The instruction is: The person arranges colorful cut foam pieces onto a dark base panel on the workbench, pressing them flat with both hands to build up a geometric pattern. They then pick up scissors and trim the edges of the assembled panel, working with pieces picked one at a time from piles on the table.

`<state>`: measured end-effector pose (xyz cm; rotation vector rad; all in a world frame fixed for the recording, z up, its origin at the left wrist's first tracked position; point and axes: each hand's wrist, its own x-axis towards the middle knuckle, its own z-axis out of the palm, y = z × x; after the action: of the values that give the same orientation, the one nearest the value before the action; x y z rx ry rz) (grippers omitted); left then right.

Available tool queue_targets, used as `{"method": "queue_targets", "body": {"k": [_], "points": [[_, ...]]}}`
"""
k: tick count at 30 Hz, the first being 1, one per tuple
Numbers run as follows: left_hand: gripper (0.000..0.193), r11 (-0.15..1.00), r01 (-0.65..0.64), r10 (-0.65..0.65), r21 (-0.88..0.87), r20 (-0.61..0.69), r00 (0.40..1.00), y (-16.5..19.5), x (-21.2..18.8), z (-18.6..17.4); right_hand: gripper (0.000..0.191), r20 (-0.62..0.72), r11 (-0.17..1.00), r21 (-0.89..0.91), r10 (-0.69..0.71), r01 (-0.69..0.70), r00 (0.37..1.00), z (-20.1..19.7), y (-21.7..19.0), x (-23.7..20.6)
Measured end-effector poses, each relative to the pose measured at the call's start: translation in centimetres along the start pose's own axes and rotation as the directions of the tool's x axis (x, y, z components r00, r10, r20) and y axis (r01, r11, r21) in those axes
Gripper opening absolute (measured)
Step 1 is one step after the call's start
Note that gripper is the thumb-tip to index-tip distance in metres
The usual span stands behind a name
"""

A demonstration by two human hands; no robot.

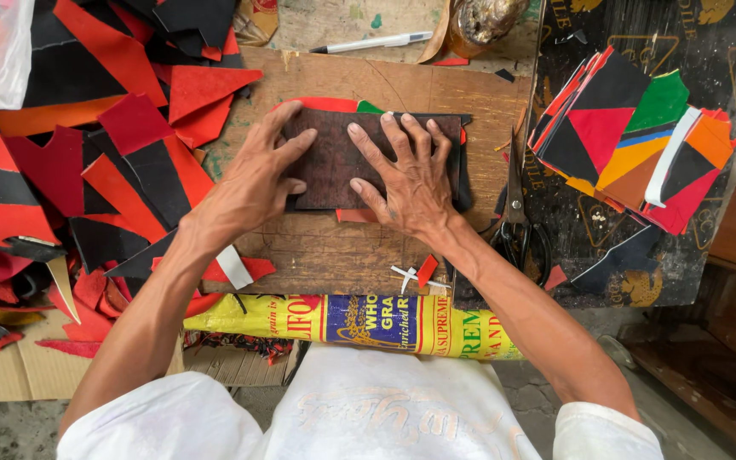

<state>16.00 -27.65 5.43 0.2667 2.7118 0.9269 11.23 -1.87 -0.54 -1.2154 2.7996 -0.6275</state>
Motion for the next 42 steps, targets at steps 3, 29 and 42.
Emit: {"method": "queue_targets", "body": {"k": [3, 29, 42], "points": [[0.081, 0.996, 0.070, -0.065, -0.047, 0.098, 0.993, -0.5, -0.2, -0.6, 0.066, -0.005, 1.000, -0.004, -0.002, 0.002, 1.000, 0.0, 0.1, -0.1], [0.063, 0.839, -0.411, 0.445, 0.356, -0.017, 0.895, 3.9, 6.2, 7.8, 0.050, -0.252, 0.663, 0.696, 0.584, -0.275, 0.771, -1.5, 3.3, -4.9], [0.060, 0.824, -0.402, 0.449, 0.399, -0.025, 0.893, 3.7, 6.4, 8.2, 0.070, 0.054, 0.531, 0.765, 0.509, -0.363, 0.859, -2.4, 6.0, -6.6]]}}
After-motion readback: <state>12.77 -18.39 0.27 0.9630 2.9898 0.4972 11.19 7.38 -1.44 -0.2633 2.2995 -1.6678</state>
